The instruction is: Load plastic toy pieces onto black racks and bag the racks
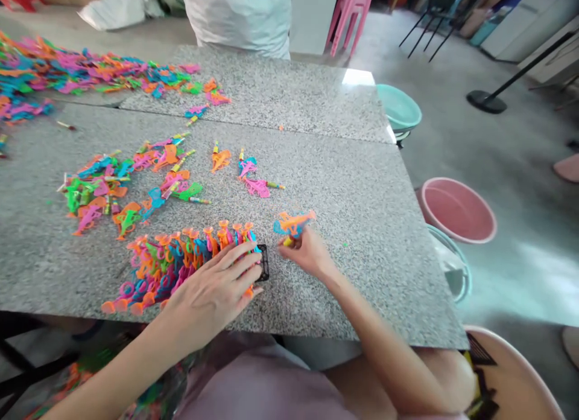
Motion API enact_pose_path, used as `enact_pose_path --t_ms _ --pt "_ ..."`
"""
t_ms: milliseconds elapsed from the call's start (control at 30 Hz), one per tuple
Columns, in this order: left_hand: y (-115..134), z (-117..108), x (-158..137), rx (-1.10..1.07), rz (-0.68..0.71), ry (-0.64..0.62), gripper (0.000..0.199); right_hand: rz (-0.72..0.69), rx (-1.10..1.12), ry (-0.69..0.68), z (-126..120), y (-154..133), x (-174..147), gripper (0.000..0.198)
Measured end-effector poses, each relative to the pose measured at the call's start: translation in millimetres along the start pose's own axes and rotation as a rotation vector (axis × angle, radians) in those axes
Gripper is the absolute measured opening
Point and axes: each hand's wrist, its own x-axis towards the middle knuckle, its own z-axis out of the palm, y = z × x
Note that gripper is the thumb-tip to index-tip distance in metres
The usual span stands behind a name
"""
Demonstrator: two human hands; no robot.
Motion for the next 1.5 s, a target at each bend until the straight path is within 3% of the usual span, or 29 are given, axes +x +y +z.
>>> enact_pose_path --t_ms 100,233,433,633,733,767,833,900,967,1067,1167,1267,1367,1500 --pt "0 -1 0 -0.025 -0.02 -0.01 0.029 -0.03 0.28 -0.014 37 11 -40 0.01" --pt "0 -2 -2 -0.028 -0.047 -0.029 0.036 -0.14 -0.004 0.112 73 10 -52 0.004" --pt "-1 1 -4 -0.059 -0.076 -0.051 0.046 -0.154 -0.437 0.023 68 -19 -53 0.01" --pt "-5 5 -6 -0.025 0.019 -0.045 0.026 -0.176 -0.51 -0.106 57 -30 -58 0.017" --pt "-5 4 -5 -0.002 0.034 -0.014 0.019 -0.244 -0.515 -0.233 23 -25 -18 0.019" --pt "-4 4 -5 0.002 0.045 -0.005 0.016 -0.251 -0.539 -0.202 9 -26 4 0.023" --pt "-2 4 -4 0.008 0.038 0.006 0.015 -0.218 -0.612 0.053 -17 -31 57 0.028" --pt "-1 4 -4 0.002 0.002 -0.001 0.018 -0.15 -0.667 0.117 -36 -41 111 0.049" --pt "1 2 -5 -0.016 -0.039 -0.02 0.02 -0.114 -0.694 -0.009 -48 -52 153 0.053" --pt "0 0 -5 -0.029 -0.024 -0.072 0.024 -0.09 -0.682 -0.264 -58 -55 175 0.02" --pt "-1 3 -5 -0.015 0.007 -0.021 0.02 -0.063 -0.596 -0.31 -54 -36 144 0.011" --pt "-1 7 -5 -0.012 0.001 0.06 0.023 -0.162 -0.235 -0.166 -29 -6 84 0.01" --pt "-1 2 -5 0.031 0.025 0.042 0.027 -0.237 0.097 -0.016 10 12 34 0.012" --pt "-2 -6 -2 0.105 0.062 0.027 0.031 -0.264 0.097 0.042 39 6 18 0.01"
